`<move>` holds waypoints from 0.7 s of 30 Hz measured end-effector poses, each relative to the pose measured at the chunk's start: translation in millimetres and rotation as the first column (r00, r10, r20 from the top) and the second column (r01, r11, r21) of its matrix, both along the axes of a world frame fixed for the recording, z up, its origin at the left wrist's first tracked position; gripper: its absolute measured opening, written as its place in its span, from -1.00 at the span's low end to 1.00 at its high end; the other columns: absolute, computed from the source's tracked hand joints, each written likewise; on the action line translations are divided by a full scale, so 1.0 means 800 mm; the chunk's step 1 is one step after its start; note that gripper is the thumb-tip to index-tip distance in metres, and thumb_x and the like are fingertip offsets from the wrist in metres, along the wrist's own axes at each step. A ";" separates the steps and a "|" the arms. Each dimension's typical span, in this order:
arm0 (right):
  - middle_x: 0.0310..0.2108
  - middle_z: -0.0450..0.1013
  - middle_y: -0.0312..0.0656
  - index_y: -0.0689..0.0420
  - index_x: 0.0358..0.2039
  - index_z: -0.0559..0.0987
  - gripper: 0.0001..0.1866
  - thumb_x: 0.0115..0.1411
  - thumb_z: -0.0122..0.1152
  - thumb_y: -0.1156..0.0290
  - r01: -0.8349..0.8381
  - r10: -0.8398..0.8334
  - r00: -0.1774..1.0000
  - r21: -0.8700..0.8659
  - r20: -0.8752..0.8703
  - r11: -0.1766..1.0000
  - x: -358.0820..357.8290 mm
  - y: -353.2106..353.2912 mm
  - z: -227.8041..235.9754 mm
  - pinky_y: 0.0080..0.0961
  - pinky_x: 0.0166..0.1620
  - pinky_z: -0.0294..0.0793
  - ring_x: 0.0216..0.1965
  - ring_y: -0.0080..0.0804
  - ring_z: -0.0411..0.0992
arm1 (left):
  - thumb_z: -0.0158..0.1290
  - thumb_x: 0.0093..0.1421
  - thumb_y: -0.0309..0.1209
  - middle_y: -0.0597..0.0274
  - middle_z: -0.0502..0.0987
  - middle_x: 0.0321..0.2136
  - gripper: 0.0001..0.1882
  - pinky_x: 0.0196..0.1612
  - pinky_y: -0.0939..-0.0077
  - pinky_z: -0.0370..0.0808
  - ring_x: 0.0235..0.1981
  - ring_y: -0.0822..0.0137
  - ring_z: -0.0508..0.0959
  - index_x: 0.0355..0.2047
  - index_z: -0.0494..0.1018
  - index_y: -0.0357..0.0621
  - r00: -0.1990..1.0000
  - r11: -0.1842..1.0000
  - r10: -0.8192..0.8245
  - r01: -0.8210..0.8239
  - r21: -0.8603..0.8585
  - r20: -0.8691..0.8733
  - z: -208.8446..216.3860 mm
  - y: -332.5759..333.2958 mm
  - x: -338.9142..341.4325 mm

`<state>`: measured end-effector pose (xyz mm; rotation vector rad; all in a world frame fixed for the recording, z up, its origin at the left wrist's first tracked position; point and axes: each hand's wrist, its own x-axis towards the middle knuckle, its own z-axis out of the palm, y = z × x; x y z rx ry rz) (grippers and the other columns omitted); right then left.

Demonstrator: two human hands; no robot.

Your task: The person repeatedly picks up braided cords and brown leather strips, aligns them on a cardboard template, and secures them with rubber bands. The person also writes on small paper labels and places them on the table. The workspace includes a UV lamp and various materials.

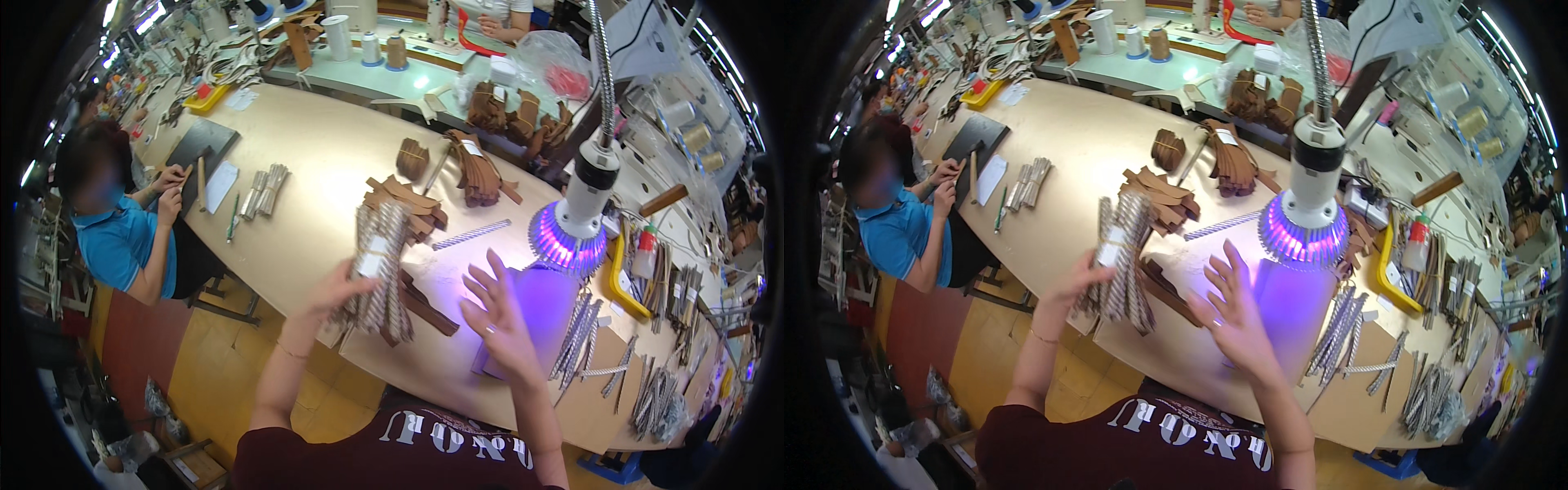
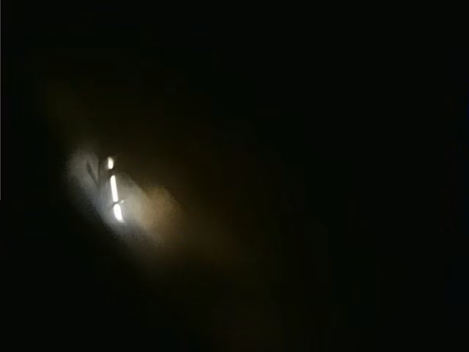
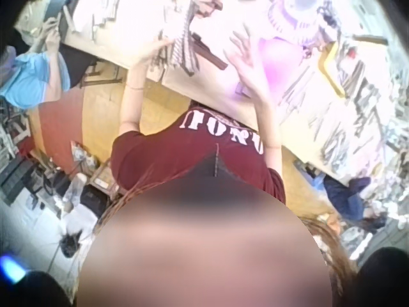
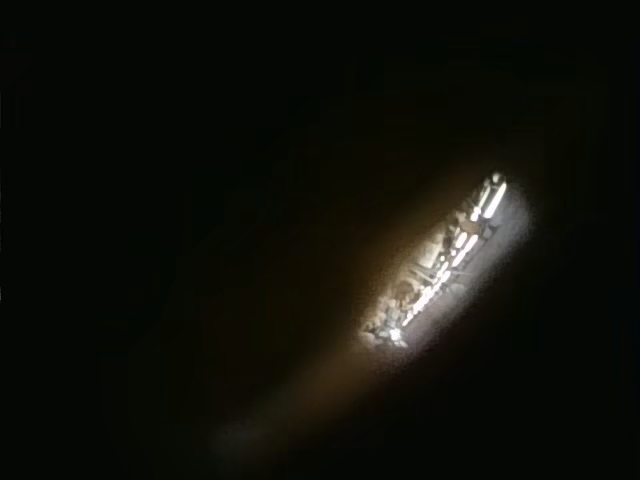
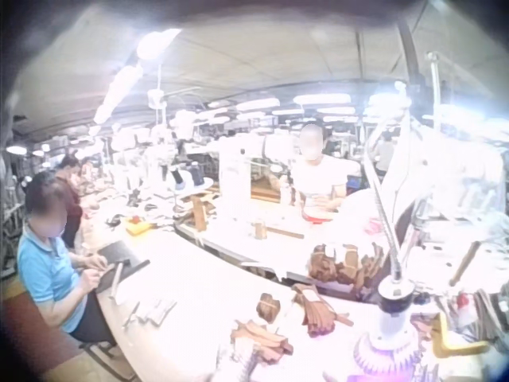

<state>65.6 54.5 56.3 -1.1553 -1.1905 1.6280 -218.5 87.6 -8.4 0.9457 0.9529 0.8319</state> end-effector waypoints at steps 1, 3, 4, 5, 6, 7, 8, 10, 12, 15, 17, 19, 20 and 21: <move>0.22 0.19 0.09 0.15 0.35 -0.01 -0.23 0.21 0.16 0.51 -0.047 0.049 0.998 0.066 -0.030 0.997 0.017 -0.007 0.005 -0.27 0.21 0.28 0.24 -0.16 0.22 | 0.21 0.16 -0.24 0.15 0.52 -0.10 -0.42 0.02 0.47 0.45 -0.12 0.42 0.51 0.08 0.32 -0.34 0.996 0.998 0.063 -0.062 0.028 -0.055 -0.006 0.011 -0.027; 0.16 0.27 0.05 0.19 0.30 0.12 -0.33 0.21 0.16 0.52 -0.156 0.156 0.988 0.020 -0.003 0.988 0.054 -0.024 0.013 -0.29 0.19 0.31 0.18 -0.18 0.30 | 0.19 0.18 -0.15 0.14 0.53 -0.13 -0.39 -0.03 0.48 0.47 -0.15 0.43 0.52 0.07 0.33 -0.35 0.969 0.980 0.198 -0.194 0.040 -0.151 -0.017 0.039 -0.080; 0.13 0.31 0.03 0.21 0.27 0.19 -0.37 0.20 0.16 0.53 -0.206 0.206 0.979 0.009 0.003 0.978 0.071 -0.034 0.014 -0.30 0.18 0.33 0.15 -0.20 0.33 | 0.19 0.18 -0.12 0.13 0.54 -0.14 -0.38 -0.05 0.50 0.48 -0.16 0.43 0.53 0.06 0.33 -0.36 0.933 0.961 0.268 -0.277 -0.004 -0.242 -0.023 0.055 -0.101; 0.09 0.35 0.01 0.22 0.23 0.23 -0.41 0.21 0.17 0.51 -0.154 0.154 0.988 -0.006 -0.019 0.988 0.086 -0.046 0.015 -0.32 0.17 0.33 0.12 -0.23 0.36 | 0.19 0.17 -0.11 0.13 0.54 -0.15 -0.37 -0.07 0.50 0.48 -0.17 0.43 0.53 0.06 0.34 -0.37 0.922 0.960 0.256 -0.279 -0.037 -0.290 -0.028 0.073 -0.120; 0.05 0.39 -0.02 0.24 0.20 0.27 -0.45 0.21 0.18 0.49 -0.094 0.093 0.995 -0.026 -0.037 0.995 0.099 -0.059 0.015 -0.33 0.16 0.34 0.08 -0.27 0.39 | 0.19 0.17 -0.10 0.13 0.54 -0.15 -0.36 -0.09 0.51 0.49 -0.19 0.43 0.54 0.06 0.35 -0.38 0.900 0.955 0.236 -0.285 -0.084 -0.368 -0.032 0.092 -0.135; 0.02 0.42 -0.04 0.25 0.16 0.31 -0.49 0.22 0.19 0.47 -0.035 0.033 0.998 -0.047 -0.048 0.998 0.111 -0.070 0.013 -0.35 0.14 0.35 0.05 -0.31 0.41 | 0.19 0.16 -0.09 0.13 0.55 -0.16 -0.36 -0.11 0.52 0.49 -0.20 0.43 0.54 0.05 0.35 -0.38 0.874 0.947 0.217 -0.297 -0.123 -0.435 -0.036 0.108 -0.146; -0.01 0.43 -0.04 0.25 0.14 0.33 -0.52 0.23 0.17 0.46 0.034 -0.035 0.998 -0.025 -0.061 0.999 0.121 -0.077 0.009 -0.36 0.11 0.37 0.01 -0.33 0.43 | 0.21 0.15 -0.09 0.13 0.55 -0.17 -0.35 -0.12 0.52 0.49 -0.21 0.43 0.54 0.05 0.36 -0.39 0.857 0.959 0.173 -0.258 -0.114 -0.486 -0.040 0.121 -0.151; -0.06 0.46 -0.05 0.26 0.10 0.36 -0.59 0.26 0.14 0.45 0.164 -0.160 0.983 0.041 -0.092 0.986 0.141 -0.087 0.001 -0.39 0.04 0.42 -0.08 -0.38 0.46 | 0.23 0.11 -0.09 0.13 0.56 -0.18 -0.34 -0.13 0.51 0.50 -0.22 0.42 0.55 0.04 0.37 -0.39 0.820 0.983 0.095 -0.168 -0.079 -0.565 -0.045 0.146 -0.157; -0.11 0.47 -0.07 0.26 0.08 0.38 -0.61 0.27 0.13 0.42 0.310 -0.306 0.947 0.027 -0.099 0.950 0.156 -0.095 -0.007 -0.42 0.00 0.44 -0.15 -0.42 0.47 | 0.25 0.09 -0.09 0.13 0.55 -0.17 -0.32 -0.11 0.52 0.50 -0.20 0.43 0.55 0.04 0.37 -0.39 0.809 0.994 0.038 -0.091 -0.060 -0.586 -0.045 0.166 -0.162; -0.19 0.47 -0.11 0.25 0.06 0.39 -0.64 0.31 0.11 0.38 0.446 -0.436 0.885 0.029 -0.161 0.895 0.170 -0.099 -0.016 -0.49 -0.07 0.46 -0.22 -0.46 0.45 | 0.27 -0.02 0.07 -0.12 0.46 0.01 -0.07 0.05 0.41 0.43 0.00 0.21 0.50 0.14 0.28 -0.46 0.694 0.996 -0.080 0.074 -0.040 -0.716 -0.042 0.192 -0.167; -0.19 0.47 -0.12 0.24 0.05 0.39 -0.65 0.32 0.09 0.36 0.481 -0.468 0.863 0.030 -0.189 0.876 0.176 -0.098 -0.020 -0.51 -0.08 0.45 -0.23 -0.48 0.45 | 0.26 -0.06 0.16 -0.25 0.38 0.10 0.06 0.14 0.36 0.37 0.11 0.09 0.44 0.19 0.21 -0.50 0.552 0.988 -0.067 0.152 0.022 -0.831 -0.042 0.204 -0.165; -0.20 0.47 -0.13 0.24 0.04 0.40 -0.66 0.32 0.09 0.35 0.513 -0.508 0.853 0.015 -0.121 0.858 0.180 -0.096 -0.022 -0.54 -0.09 0.44 -0.24 -0.49 0.44 | 0.16 -0.04 0.28 -0.29 0.35 0.10 0.11 0.19 0.33 0.31 0.15 0.05 0.38 0.19 0.19 -0.53 0.419 0.980 -0.121 0.194 -0.042 -0.900 -0.035 0.215 -0.164; -0.20 0.47 -0.14 0.24 0.04 0.40 -0.66 0.33 0.08 0.35 0.526 -0.523 0.848 0.017 -0.089 0.850 0.182 -0.095 -0.022 -0.55 -0.09 0.44 -0.25 -0.50 0.44 | 0.15 0.01 0.25 -0.23 0.42 0.05 0.04 0.15 0.34 0.34 0.10 0.11 0.43 0.16 0.24 -0.51 0.365 0.982 -0.112 0.183 -0.047 -0.924 -0.031 0.220 -0.162; -0.21 0.47 -0.14 0.24 0.04 0.40 -0.67 0.33 0.08 0.35 0.533 -0.530 0.844 0.017 -0.078 0.846 0.183 -0.094 -0.023 -0.56 -0.09 0.43 -0.25 -0.51 0.43 | 0.13 0.06 0.23 -0.17 0.48 -0.01 -0.03 0.12 0.35 0.37 0.05 0.17 0.47 0.14 0.29 -0.48 0.302 0.983 -0.111 0.173 -0.060 -0.947 -0.027 0.222 -0.159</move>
